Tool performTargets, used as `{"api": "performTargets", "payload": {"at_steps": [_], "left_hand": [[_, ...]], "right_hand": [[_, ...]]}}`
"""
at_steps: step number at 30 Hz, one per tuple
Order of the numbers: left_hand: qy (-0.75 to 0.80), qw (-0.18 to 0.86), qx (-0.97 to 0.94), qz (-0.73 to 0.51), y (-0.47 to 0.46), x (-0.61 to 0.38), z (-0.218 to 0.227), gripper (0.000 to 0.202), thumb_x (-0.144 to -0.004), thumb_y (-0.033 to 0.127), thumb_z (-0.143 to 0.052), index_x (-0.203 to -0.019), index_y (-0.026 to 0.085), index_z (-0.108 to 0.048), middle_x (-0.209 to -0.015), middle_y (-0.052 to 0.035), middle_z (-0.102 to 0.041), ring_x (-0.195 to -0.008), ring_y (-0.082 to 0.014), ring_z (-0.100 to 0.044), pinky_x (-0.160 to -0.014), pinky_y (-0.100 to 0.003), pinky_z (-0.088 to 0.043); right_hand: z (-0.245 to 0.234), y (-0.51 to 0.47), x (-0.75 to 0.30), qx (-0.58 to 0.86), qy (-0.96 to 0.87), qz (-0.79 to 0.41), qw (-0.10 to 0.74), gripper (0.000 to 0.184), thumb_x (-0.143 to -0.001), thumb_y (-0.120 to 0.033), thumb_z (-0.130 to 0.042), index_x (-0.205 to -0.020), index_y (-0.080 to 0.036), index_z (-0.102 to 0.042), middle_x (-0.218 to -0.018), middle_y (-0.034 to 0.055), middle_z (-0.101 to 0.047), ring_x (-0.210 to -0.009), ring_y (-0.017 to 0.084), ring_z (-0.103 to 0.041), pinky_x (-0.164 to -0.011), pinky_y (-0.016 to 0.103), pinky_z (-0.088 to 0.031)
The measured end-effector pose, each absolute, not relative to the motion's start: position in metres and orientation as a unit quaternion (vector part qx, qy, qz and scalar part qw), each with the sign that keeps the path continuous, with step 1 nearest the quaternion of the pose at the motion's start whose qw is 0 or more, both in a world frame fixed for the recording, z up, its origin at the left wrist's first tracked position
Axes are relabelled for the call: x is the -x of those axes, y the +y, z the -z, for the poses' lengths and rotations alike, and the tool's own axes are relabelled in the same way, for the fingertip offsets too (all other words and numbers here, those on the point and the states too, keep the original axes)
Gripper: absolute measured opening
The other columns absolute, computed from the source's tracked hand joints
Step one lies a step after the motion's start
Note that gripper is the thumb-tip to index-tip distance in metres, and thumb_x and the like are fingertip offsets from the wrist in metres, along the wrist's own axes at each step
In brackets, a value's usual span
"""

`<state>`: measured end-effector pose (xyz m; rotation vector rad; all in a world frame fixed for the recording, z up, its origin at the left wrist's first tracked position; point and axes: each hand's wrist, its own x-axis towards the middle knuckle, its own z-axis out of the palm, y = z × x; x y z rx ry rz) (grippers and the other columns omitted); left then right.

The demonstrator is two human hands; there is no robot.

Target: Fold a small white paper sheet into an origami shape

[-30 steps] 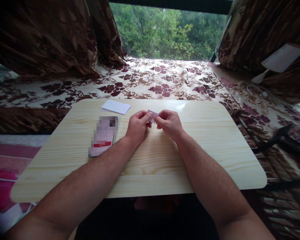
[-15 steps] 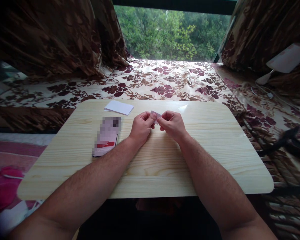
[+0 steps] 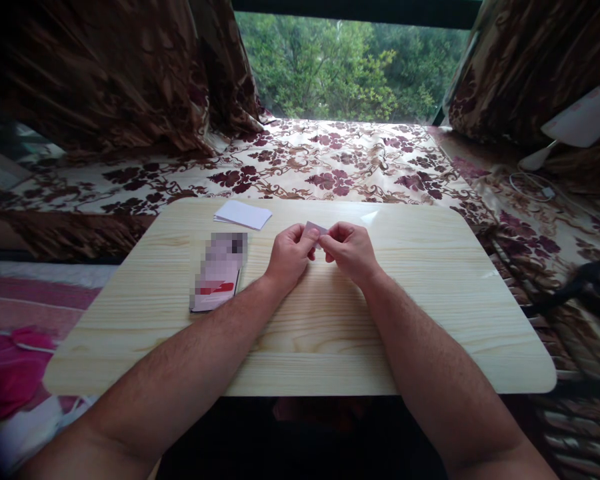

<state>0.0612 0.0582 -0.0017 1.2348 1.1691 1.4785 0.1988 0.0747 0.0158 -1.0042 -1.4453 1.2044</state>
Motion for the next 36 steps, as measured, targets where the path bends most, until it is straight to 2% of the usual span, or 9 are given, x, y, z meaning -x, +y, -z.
{"api": "performTargets", "payload": {"at_steps": [7, 16, 22, 29, 36], "left_hand": [[0.43, 0.471, -0.481, -0.602, 0.0629, -0.0581, 0.0076, 0.026, -0.084, 0.037, -0.067, -0.069, 0.017, -0.058, -0.059, 0.0014, -0.054, -0.05, -0.0087, -0.045, -0.047, -0.023, -0.036], [0.408, 0.521, -0.403, -0.632, 0.0614, -0.0607, 0.0011, 0.027, -0.078, 0.04, -0.073, -0.071, 0.016, -0.062, -0.065, -0.0001, -0.059, -0.056, -0.0089, -0.051, -0.052, -0.023, -0.042], [0.41, 0.532, -0.389, -0.631, 0.0616, -0.0607, -0.0015, 0.026, -0.074, 0.037, -0.075, -0.07, 0.016, -0.062, -0.064, 0.0008, -0.058, -0.056, -0.0081, -0.05, -0.051, -0.022, -0.041], [0.39, 0.57, -0.361, -0.626, 0.0636, -0.0593, -0.0014, 0.02, -0.078, 0.034, -0.065, -0.068, 0.017, -0.06, -0.062, -0.0001, -0.055, -0.055, -0.0108, -0.05, -0.046, -0.022, -0.039], [0.383, 0.559, -0.381, -0.629, 0.0645, -0.0595, 0.0012, 0.021, -0.08, 0.033, -0.062, -0.067, 0.018, -0.057, -0.06, 0.0005, -0.05, -0.053, -0.0104, -0.047, -0.043, -0.022, -0.035]], "right_hand": [[-0.017, 0.0733, -0.2003, 0.383, -0.617, -0.506, 0.466, 0.028, -0.074, -0.038, -0.078, -0.068, -0.017, -0.06, -0.052, -0.0012, -0.062, -0.045, 0.011, -0.054, -0.045, 0.024, -0.042], [-0.0136, 0.0758, -0.2, 0.391, -0.609, -0.507, 0.469, 0.028, -0.074, -0.039, -0.078, -0.069, -0.016, -0.063, -0.058, -0.0003, -0.064, -0.05, 0.012, -0.059, -0.049, 0.024, -0.047], [-0.0143, 0.0773, -0.1998, 0.383, -0.567, -0.525, 0.506, 0.026, -0.072, -0.038, -0.079, -0.079, -0.017, -0.066, -0.062, -0.0008, -0.066, -0.054, 0.013, -0.061, -0.055, 0.027, -0.052], [-0.0126, 0.078, -0.2027, 0.351, -0.553, -0.554, 0.514, 0.021, -0.076, -0.033, -0.077, -0.086, -0.018, -0.067, -0.061, 0.0001, -0.069, -0.052, 0.014, -0.064, -0.053, 0.027, -0.052], [-0.0149, 0.0769, -0.2025, 0.359, -0.551, -0.554, 0.51, 0.026, -0.073, -0.038, -0.079, -0.085, -0.018, -0.066, -0.061, -0.0006, -0.068, -0.051, 0.014, -0.063, -0.053, 0.027, -0.052]]}}
